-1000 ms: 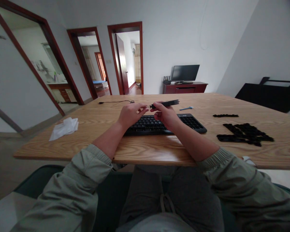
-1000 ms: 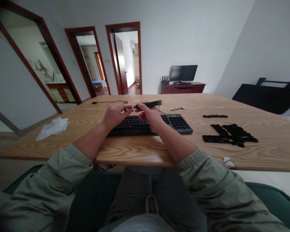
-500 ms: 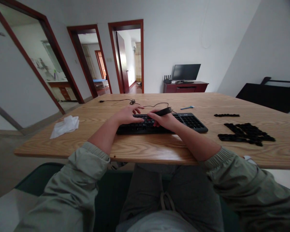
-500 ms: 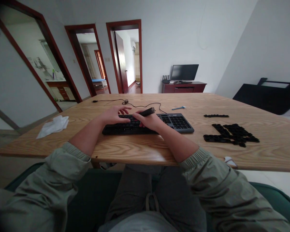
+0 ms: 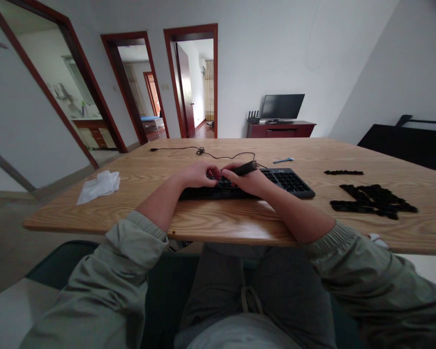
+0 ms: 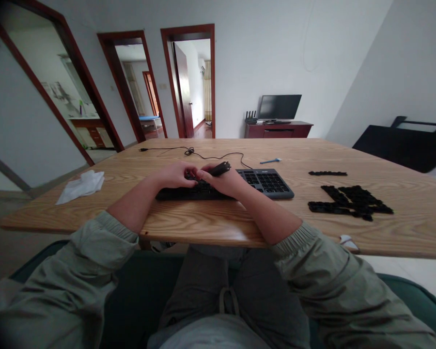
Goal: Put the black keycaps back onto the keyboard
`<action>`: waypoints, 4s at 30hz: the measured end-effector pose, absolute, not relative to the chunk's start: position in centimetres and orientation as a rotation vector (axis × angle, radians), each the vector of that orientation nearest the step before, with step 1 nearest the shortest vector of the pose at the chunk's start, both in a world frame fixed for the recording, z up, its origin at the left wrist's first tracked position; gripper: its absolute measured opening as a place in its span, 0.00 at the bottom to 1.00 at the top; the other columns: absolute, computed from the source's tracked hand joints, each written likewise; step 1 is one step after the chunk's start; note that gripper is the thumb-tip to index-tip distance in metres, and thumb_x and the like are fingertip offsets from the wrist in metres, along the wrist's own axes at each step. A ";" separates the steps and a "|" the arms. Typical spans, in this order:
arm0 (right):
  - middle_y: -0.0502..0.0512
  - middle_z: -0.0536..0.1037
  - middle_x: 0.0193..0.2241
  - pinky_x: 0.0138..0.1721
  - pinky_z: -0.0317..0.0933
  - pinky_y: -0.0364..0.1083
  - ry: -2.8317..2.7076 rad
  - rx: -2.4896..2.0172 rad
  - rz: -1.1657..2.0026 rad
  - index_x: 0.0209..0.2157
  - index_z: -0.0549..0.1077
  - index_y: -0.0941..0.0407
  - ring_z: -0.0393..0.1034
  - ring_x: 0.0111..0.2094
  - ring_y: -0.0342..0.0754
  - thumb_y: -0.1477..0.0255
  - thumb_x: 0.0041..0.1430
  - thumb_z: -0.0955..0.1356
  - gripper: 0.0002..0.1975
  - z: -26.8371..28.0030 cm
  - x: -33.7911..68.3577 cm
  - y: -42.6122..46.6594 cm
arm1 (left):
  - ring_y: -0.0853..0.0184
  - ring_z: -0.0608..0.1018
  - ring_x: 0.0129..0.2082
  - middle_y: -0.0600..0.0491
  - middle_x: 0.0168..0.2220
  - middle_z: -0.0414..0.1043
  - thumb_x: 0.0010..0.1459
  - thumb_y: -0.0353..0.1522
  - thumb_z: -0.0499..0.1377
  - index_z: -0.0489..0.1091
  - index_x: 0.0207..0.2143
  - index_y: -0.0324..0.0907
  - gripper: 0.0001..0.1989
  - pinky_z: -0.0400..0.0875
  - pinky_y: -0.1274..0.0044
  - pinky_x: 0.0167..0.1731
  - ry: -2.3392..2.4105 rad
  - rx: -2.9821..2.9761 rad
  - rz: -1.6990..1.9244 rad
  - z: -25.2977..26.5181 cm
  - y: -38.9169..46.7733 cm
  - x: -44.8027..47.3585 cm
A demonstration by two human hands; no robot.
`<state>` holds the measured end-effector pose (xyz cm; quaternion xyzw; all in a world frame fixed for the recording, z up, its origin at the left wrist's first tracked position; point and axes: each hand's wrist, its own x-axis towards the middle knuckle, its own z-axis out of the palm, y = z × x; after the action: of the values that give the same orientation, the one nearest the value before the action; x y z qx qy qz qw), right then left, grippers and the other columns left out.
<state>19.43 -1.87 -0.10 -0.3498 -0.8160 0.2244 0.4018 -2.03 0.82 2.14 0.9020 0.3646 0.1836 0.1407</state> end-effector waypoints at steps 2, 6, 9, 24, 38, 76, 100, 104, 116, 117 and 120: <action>0.53 0.82 0.37 0.35 0.65 0.45 -2.079 -0.848 0.555 0.44 0.80 0.52 0.72 0.32 0.46 0.57 0.63 0.66 0.17 0.0 19.4 -2.1 | 0.67 0.78 0.32 0.54 0.33 0.79 0.49 0.28 0.61 0.77 0.39 0.41 0.12 0.69 0.77 0.32 1.017 2.620 0.543 2.2 0.6 -1.9; 0.54 0.82 0.37 0.41 0.66 0.47 -2.130 -0.835 0.525 0.40 0.81 0.51 0.74 0.37 0.48 0.58 0.61 0.68 0.14 0.1 19.6 -2.2 | 0.69 0.76 0.29 0.55 0.30 0.77 0.48 0.29 0.61 0.75 0.34 0.41 0.08 0.68 0.79 0.28 1.021 2.620 0.523 2.2 0.3 -1.6; 0.54 0.82 0.37 0.43 0.66 0.48 -2.162 -0.850 0.515 0.38 0.81 0.51 0.75 0.39 0.50 0.58 0.60 0.69 0.13 -0.1 19.8 -1.9 | 0.69 0.77 0.29 0.55 0.30 0.78 0.48 0.29 0.61 0.75 0.33 0.41 0.08 0.69 0.79 0.28 0.998 2.626 0.531 2.0 0.5 -1.6; 0.52 0.79 0.30 0.28 0.67 0.43 -1.965 -0.786 0.866 0.42 0.77 0.54 0.72 0.28 0.44 0.60 0.55 0.72 0.16 -1.1 19.2 -1.7 | 0.71 0.75 0.26 0.53 0.27 0.76 0.52 0.36 0.63 0.76 0.37 0.40 0.10 0.67 0.80 0.25 0.943 2.478 0.692 2.5 1.0 -3.0; 0.51 0.79 0.31 0.27 0.67 0.42 -1.915 -0.762 0.942 0.44 0.77 0.53 0.71 0.27 0.42 0.66 0.51 0.74 0.17 -2.2 19.0 -0.9 | 0.71 0.75 0.25 0.54 0.27 0.77 0.53 0.35 0.63 0.77 0.36 0.40 0.09 0.68 0.80 0.25 0.949 2.529 0.756 2.3 1.0 -3.2; 0.50 0.78 0.31 0.32 0.75 0.44 -1.849 -0.776 1.039 0.57 0.66 0.52 0.77 0.32 0.45 0.69 0.56 0.72 0.27 -1.9 19.2 -1.1 | 0.66 0.79 0.39 0.48 0.40 0.79 0.62 0.32 0.59 0.81 0.42 0.43 0.11 0.73 0.75 0.42 0.826 2.758 1.124 1.8 1.9 -3.2; 0.51 0.79 0.33 0.34 0.75 0.41 -1.591 -0.848 1.304 0.49 0.72 0.53 0.77 0.31 0.41 0.72 0.64 0.68 0.12 -1.7 17.7 -1.7 | 0.68 0.73 0.35 0.53 0.35 0.71 0.51 0.36 0.63 0.72 0.32 0.41 0.08 0.69 0.76 0.36 1.020 2.781 0.735 2.5 0.4 -3.2; 0.53 0.80 0.33 0.34 0.75 0.41 -1.614 -0.852 1.275 0.50 0.72 0.54 0.77 0.33 0.42 0.70 0.65 0.66 0.13 -1.9 17.8 -1.4 | 0.64 0.74 0.46 0.49 0.48 0.68 0.54 0.41 0.64 0.76 0.32 0.42 0.11 0.69 0.72 0.48 0.982 2.846 0.914 2.5 -0.1 -3.0; 0.54 0.80 0.34 0.34 0.70 0.45 -1.928 -0.920 0.668 0.45 0.77 0.54 0.74 0.31 0.45 0.60 0.63 0.66 0.15 -1.7 18.9 -1.7 | 0.67 0.73 0.27 0.53 0.29 0.76 0.55 0.32 0.61 0.77 0.32 0.42 0.05 0.63 0.75 0.28 1.090 2.818 0.410 1.3 -0.1 -1.7; 0.55 0.80 0.35 0.37 0.70 0.46 -1.950 -0.911 0.626 0.44 0.77 0.55 0.74 0.32 0.45 0.61 0.63 0.66 0.15 -1.7 18.9 -1.6 | 0.67 0.73 0.27 0.53 0.29 0.76 0.54 0.31 0.61 0.77 0.32 0.41 0.05 0.63 0.75 0.28 1.084 2.829 0.410 1.2 -0.1 -1.6; 0.56 0.80 0.40 0.46 0.68 0.48 -2.017 -0.879 0.505 0.43 0.77 0.56 0.74 0.40 0.47 0.63 0.63 0.65 0.14 -1.6 18.9 -1.6 | 0.66 0.73 0.28 0.52 0.29 0.76 0.53 0.27 0.61 0.76 0.32 0.40 0.04 0.64 0.74 0.30 1.055 2.855 0.408 1.3 -0.1 -1.6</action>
<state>18.93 -1.56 -1.59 -0.3518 -0.8076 0.2024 0.4280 -1.60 -0.11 1.28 0.9291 0.3433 0.1329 0.0354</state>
